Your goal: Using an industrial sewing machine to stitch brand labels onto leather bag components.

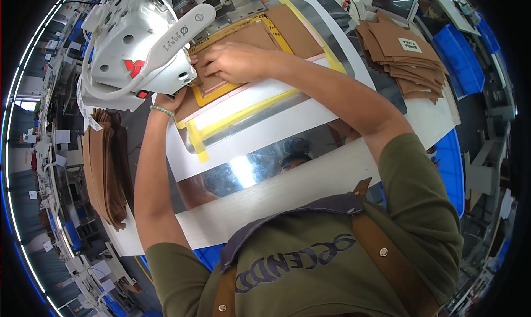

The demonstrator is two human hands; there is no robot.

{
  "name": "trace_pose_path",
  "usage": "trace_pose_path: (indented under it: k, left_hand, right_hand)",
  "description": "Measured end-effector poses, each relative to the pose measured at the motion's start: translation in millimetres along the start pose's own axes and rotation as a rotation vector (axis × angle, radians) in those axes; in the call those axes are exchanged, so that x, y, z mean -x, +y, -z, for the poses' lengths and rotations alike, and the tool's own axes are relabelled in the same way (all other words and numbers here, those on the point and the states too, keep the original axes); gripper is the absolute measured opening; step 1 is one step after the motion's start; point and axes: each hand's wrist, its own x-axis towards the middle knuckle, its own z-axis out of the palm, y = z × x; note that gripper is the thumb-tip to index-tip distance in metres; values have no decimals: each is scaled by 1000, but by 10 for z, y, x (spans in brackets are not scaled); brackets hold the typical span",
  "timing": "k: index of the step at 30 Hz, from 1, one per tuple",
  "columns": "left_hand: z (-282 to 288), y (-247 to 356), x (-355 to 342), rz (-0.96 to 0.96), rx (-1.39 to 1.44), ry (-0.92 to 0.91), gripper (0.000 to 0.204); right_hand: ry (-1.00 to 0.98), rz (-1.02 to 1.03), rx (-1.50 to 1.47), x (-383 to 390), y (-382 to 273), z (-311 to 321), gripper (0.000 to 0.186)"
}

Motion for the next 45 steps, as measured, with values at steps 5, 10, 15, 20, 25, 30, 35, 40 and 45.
trace_pose_path:
  k: [5,10,15,20,25,30,35,40,45]
  left_hand:
    - [191,-446,461,153,-169,18,35]
    - [70,-193,478,538,-58,120,30]
    - [255,229,617,458,-18,127,27]
    - [331,751,783,363,-80,91,24]
    - [394,1043,965,276,-106,71,22]
    - [344,1281,903,252,-82,47,21]
    - [313,1561,798,169,-98,1,21]
    - [135,1796,565,151,-123,-154,31]
    - [-164,1639,476,78,-363,-168,45]
  right_hand:
    - [44,-18,88,-179,-139,5,35]
    - [6,-47,0,-28,-88,9,31]
    - [-9,9,-64,-6,-186,47,32]
    - [-19,55,-125,75,-218,88,32]
    - [-47,79,-120,143,-340,146,31]
    - [-67,70,-115,256,-458,293,29]
    - [8,-14,-12,702,-345,736,30]
    - [30,-115,313,1401,-125,666,32]
    - [105,-113,454,1433,-262,465,35]
